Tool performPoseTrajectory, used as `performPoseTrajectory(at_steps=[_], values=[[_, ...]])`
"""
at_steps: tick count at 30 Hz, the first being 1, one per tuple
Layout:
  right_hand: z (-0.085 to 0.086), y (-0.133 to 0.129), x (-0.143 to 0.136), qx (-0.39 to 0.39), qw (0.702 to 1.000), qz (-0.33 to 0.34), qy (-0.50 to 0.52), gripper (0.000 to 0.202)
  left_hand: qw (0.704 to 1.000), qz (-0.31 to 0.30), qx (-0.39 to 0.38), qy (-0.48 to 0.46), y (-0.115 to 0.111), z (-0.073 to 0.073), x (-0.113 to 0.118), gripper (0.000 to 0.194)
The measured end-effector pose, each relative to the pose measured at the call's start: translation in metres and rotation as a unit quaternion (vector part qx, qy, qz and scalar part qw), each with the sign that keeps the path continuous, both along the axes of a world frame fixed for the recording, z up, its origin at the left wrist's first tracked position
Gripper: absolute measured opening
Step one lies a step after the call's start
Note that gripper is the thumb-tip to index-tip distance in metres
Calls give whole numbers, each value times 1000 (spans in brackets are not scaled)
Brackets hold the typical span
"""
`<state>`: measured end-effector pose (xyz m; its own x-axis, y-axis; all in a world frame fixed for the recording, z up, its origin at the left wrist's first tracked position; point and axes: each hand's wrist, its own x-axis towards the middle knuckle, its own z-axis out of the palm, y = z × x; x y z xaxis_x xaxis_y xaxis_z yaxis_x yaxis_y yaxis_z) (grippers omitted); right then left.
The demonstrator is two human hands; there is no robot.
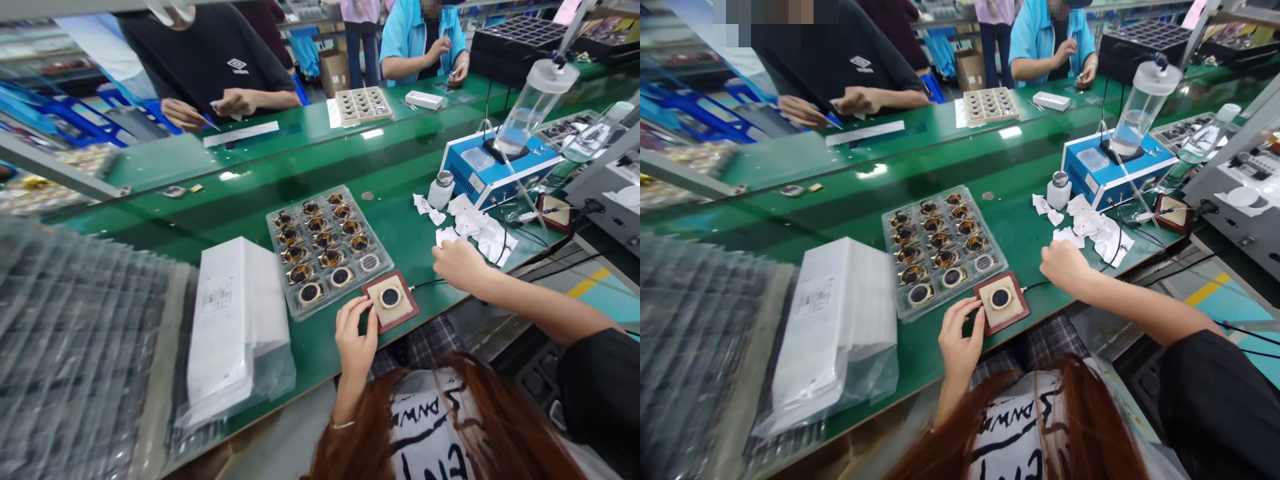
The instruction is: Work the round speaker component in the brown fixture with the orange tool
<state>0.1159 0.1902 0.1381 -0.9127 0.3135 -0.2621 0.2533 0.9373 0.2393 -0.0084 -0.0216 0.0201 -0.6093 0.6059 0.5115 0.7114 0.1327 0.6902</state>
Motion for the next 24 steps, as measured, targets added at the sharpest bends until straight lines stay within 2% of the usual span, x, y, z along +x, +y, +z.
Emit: performPoseTrajectory(at_steps=[3,6,9,10,12,14,15,16,18,24], values=[[7,13,-13,-19,999,24,18,23,1000,-5,8,3,-1,2,0,13],[17,18,-2,-46,996,43,68,23,999,-12,33,9,-3,12,4,17],[20,-3,23,-103,978,76,165,40,995,-44,83,-13,-5,32,12,26],[17,-16,30,-141,964,90,207,38,992,-63,105,-17,-5,40,15,29],[8,-45,40,-303,871,95,376,30,984,-100,149,-10,-6,56,21,34],[0,-72,45,-395,788,75,466,21,977,-114,180,9,-6,70,24,34],[-4,-82,46,-414,767,63,487,18,975,-113,189,18,-7,76,24,34],[-5,-90,47,-419,758,53,498,17,974,-110,194,28,-8,80,24,33],[-5,-99,48,-407,759,42,507,17,974,-103,194,57,-11,86,24,33],[3,-102,53,-335,791,51,509,20,970,-77,182,143,-19,94,25,25]])
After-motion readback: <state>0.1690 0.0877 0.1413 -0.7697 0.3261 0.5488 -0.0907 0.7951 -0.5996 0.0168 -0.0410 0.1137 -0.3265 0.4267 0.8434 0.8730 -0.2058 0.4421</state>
